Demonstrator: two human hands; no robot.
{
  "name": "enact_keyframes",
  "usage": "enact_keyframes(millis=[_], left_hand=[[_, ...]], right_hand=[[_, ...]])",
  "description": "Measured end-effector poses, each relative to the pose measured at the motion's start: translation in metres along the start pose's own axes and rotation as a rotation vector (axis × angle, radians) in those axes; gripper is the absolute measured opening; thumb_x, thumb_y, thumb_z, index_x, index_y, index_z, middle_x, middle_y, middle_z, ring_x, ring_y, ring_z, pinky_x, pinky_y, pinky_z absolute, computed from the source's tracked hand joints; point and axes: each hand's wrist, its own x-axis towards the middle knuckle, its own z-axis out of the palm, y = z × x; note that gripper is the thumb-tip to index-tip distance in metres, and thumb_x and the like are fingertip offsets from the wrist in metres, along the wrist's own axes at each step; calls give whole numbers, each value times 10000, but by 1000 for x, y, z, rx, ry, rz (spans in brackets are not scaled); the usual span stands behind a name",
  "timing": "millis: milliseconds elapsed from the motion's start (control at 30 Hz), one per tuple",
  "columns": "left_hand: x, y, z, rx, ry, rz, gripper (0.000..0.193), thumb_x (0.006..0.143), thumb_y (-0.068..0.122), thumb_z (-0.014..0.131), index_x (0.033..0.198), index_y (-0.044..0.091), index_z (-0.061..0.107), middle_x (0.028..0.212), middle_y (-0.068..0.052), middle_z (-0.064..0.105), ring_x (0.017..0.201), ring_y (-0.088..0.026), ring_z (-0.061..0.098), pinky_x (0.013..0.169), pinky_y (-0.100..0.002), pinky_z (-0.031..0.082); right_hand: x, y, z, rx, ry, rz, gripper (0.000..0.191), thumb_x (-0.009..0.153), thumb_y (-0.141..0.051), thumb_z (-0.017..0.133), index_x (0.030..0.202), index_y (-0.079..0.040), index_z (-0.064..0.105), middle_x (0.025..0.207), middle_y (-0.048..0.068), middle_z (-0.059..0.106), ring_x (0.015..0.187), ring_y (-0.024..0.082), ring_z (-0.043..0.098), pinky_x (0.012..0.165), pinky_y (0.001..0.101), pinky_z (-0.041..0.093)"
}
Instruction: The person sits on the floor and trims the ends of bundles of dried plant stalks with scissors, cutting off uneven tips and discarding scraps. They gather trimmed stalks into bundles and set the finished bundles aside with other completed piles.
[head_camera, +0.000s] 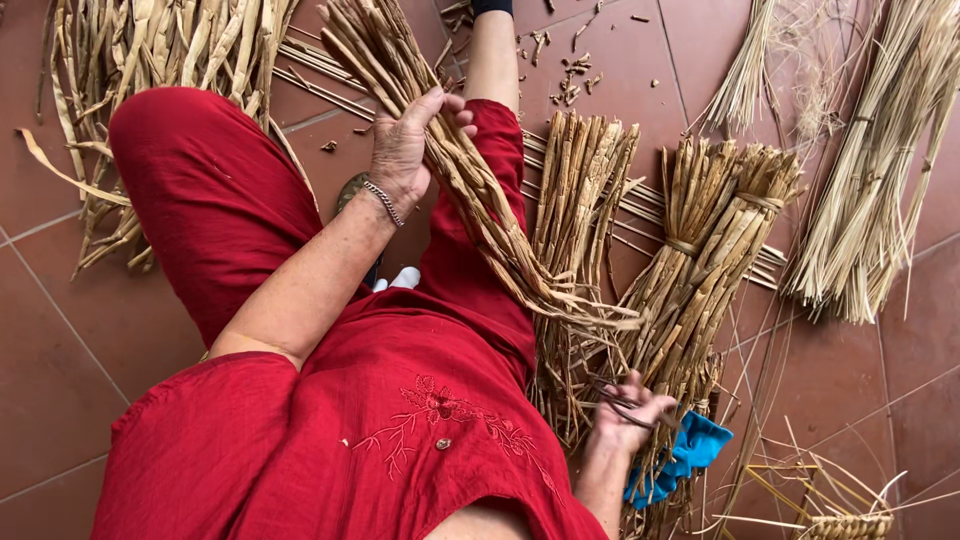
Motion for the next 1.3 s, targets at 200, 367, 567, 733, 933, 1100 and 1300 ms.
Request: enact_keyframes(millis=[200,367,567,733,933,1100,1300], left_hand=[[-36,-17,3,124,-23,-164,238,985,306,724,964,76,666,848,-39,681,740,-162,693,712,-383,649],[-72,-37,22,-21,-149,-366,455,947,548,651,1030,100,652,908,-38,667,856,-165,675,859,-384,614],[-87,-40,24,-5,-337,-475,700,960,720,473,1118,56,627,999,-60,644,971,-188,652,957,-400,565],[-100,-48,21,-37,-473,-542,900,868,765,414,1445,77,479,1408,-108,596,1341,-218,564,1170,-386,448],[-103,-64,9,38,-498,-672,1088,849,839,361,1464,-53,461,1450,-175,572,1387,-259,522,1188,-391,409],[-108,-68,7,175,-529,-616,1103,905,852,336,1451,-90,509,1323,-171,611,1270,-224,567,1150,-375,436],[-112,-62,13,158,-470,-600,984,891,789,385,1503,20,398,1362,-84,596,1259,-169,582,1096,-363,486]], right_hand=[[-54,-32,43,-102,-612,-598,199,978,-27,693,1146,-112,629,809,-23,612,560,40,536,448,192,435],[-126,-11,116,-269,-1013,-542,232,984,-33,727,1206,-54,661,853,35,682,605,84,578,493,242,489],[-199,21,177,-487,-1418,-478,300,979,-1,757,1241,-41,616,1020,73,734,835,99,681,748,242,564],[-219,39,205,-611,-1436,-596,307,968,18,769,1226,-25,607,1071,76,734,918,98,704,838,243,593],[-212,38,207,-895,-1375,-769,281,938,-9,811,1159,-19,637,1004,55,758,842,81,708,749,217,601],[-206,36,210,-798,-1391,-553,315,939,16,788,1198,-6,610,978,37,713,871,65,674,793,204,572],[-209,35,212,-611,-1346,-586,277,955,16,757,1175,-13,593,936,27,709,786,53,657,691,194,546]])
